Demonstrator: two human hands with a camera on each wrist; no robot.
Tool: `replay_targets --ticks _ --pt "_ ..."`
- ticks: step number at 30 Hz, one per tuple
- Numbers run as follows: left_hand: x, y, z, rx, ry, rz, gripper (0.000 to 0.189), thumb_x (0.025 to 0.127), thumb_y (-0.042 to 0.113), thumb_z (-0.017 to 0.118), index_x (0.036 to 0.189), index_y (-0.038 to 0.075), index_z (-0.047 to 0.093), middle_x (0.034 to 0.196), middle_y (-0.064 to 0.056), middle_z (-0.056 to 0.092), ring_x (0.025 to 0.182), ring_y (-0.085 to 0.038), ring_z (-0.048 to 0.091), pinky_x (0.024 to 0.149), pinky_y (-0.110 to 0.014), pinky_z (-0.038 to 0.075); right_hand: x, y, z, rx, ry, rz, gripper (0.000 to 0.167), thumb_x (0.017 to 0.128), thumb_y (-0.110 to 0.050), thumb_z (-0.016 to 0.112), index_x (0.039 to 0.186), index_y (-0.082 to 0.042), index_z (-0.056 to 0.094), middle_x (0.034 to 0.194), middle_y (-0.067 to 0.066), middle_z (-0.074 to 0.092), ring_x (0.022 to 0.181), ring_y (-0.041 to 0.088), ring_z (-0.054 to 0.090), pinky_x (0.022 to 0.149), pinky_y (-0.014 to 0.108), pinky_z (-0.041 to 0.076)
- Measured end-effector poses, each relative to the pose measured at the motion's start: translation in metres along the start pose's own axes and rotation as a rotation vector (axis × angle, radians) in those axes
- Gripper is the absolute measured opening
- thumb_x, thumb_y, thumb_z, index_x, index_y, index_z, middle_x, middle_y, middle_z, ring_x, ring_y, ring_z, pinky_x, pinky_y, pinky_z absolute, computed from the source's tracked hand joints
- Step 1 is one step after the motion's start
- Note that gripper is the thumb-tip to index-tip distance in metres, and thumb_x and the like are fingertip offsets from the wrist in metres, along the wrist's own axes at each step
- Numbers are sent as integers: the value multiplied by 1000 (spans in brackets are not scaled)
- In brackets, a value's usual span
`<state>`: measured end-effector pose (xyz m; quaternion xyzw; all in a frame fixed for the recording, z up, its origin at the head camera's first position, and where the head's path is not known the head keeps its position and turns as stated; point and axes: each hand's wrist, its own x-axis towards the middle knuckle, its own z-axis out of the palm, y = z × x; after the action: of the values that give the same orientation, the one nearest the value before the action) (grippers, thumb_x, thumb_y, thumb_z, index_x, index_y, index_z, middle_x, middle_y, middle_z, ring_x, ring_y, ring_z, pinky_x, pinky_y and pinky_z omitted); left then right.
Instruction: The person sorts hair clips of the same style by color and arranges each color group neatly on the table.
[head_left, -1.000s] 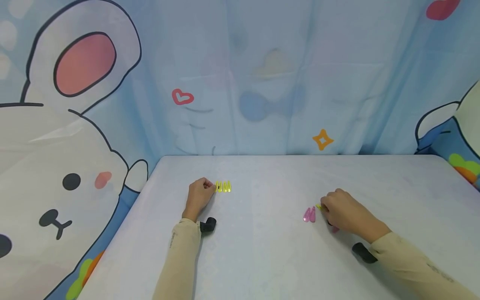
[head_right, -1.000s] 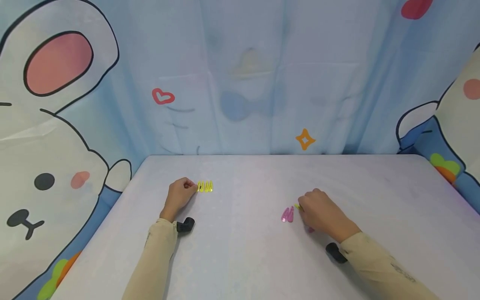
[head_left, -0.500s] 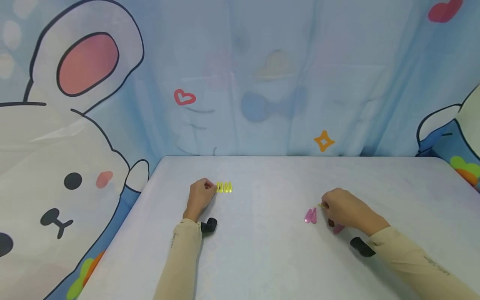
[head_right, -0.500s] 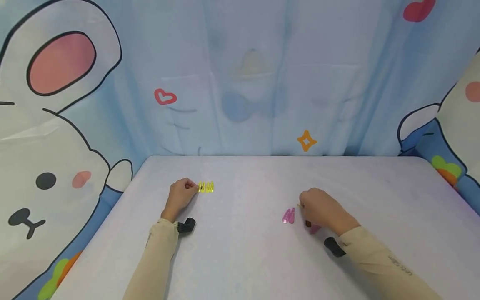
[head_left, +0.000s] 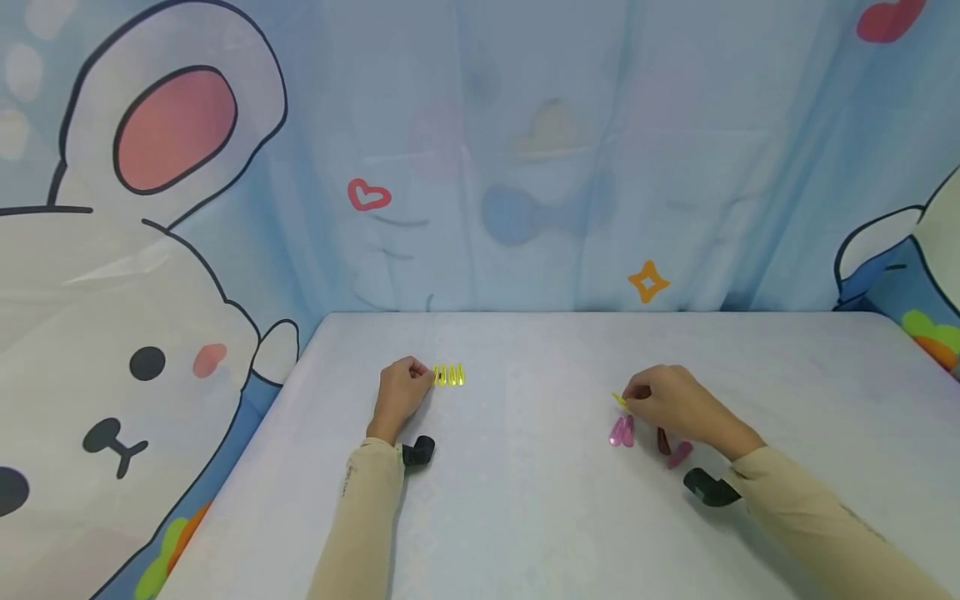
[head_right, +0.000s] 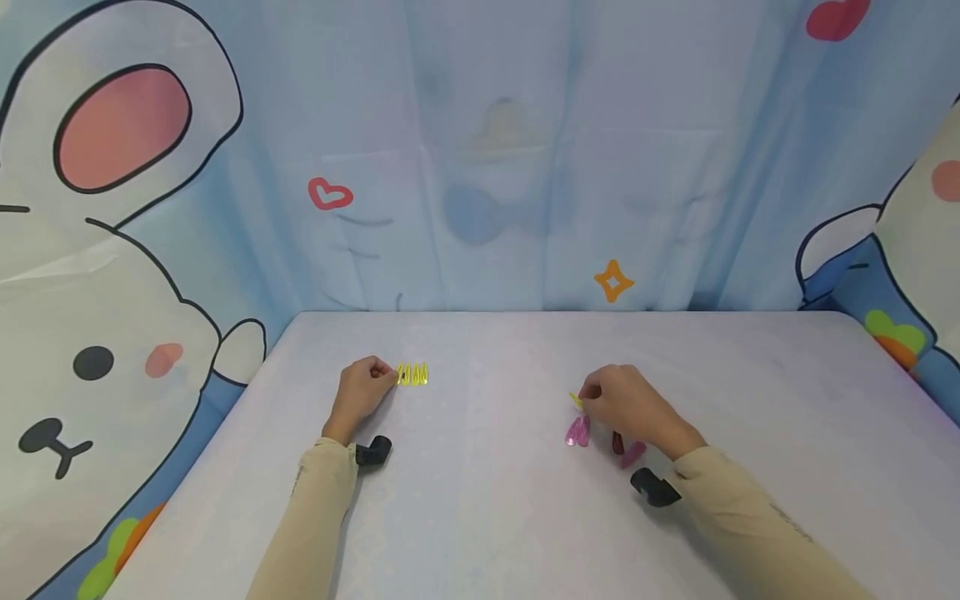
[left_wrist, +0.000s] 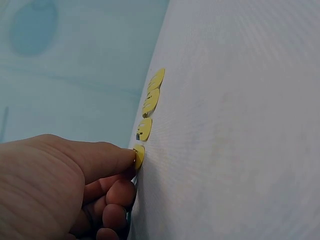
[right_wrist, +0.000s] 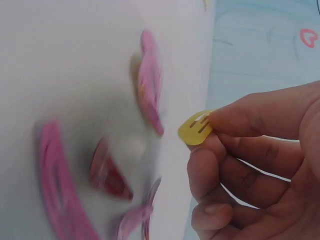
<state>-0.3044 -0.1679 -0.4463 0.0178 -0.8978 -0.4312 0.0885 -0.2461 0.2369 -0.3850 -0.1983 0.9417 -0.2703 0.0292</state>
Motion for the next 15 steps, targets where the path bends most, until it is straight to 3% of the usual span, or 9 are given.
replay_targets --ticks 15 --pt "0 2 0 2 -6 -23 11 100 11 70 92 4 69 80 -5 62 74 -19 54 68 -31 44 34 -26 26 256 -9 49 10 99 -9 72 99 -1 76 84 1 72 77 20 66 72 37 54"
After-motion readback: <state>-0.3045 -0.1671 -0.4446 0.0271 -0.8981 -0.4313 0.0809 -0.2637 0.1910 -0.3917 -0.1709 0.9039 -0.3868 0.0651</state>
